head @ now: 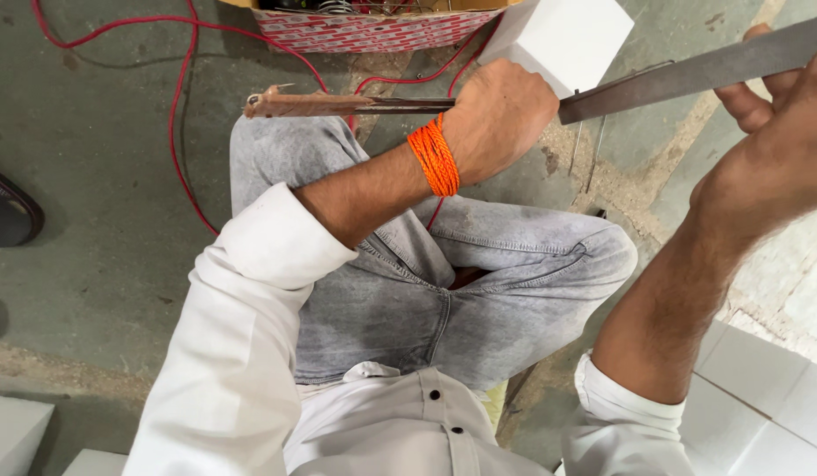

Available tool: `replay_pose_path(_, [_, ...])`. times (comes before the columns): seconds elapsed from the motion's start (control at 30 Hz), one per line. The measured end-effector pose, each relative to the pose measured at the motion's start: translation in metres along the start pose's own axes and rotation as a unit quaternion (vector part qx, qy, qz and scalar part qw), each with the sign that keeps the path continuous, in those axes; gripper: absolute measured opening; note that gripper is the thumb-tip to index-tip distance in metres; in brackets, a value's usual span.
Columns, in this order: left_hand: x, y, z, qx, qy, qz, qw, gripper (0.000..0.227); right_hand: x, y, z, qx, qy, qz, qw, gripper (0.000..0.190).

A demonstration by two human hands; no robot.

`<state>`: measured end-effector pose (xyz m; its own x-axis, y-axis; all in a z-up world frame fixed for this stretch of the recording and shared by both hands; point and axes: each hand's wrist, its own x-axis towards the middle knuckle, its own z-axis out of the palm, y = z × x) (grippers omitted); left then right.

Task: The person assembles a metal mechanism by inserting a wire rod into a metal frame, securing components with pliers, and measuring the assembly with a ruler.

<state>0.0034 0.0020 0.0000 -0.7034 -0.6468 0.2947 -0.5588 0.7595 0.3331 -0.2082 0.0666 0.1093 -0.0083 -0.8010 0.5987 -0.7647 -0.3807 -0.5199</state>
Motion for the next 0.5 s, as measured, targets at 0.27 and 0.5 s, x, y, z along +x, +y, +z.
replay_pose_path(0.27, [-0.003, 0.002, -0.004, 0.033, 0.014, 0.006, 0.999, 0.005, -0.001, 0.004, -0.003, -0.005, -0.010, 0.013, 1.000, 0.036])
replay_pose_path(0.5, [0.001, 0.000, 0.007, 0.006, -0.017, 0.014, 1.000, 0.003, 0.001, -0.007, 0.001, 0.014, 0.005, 0.041, 0.999, 0.034])
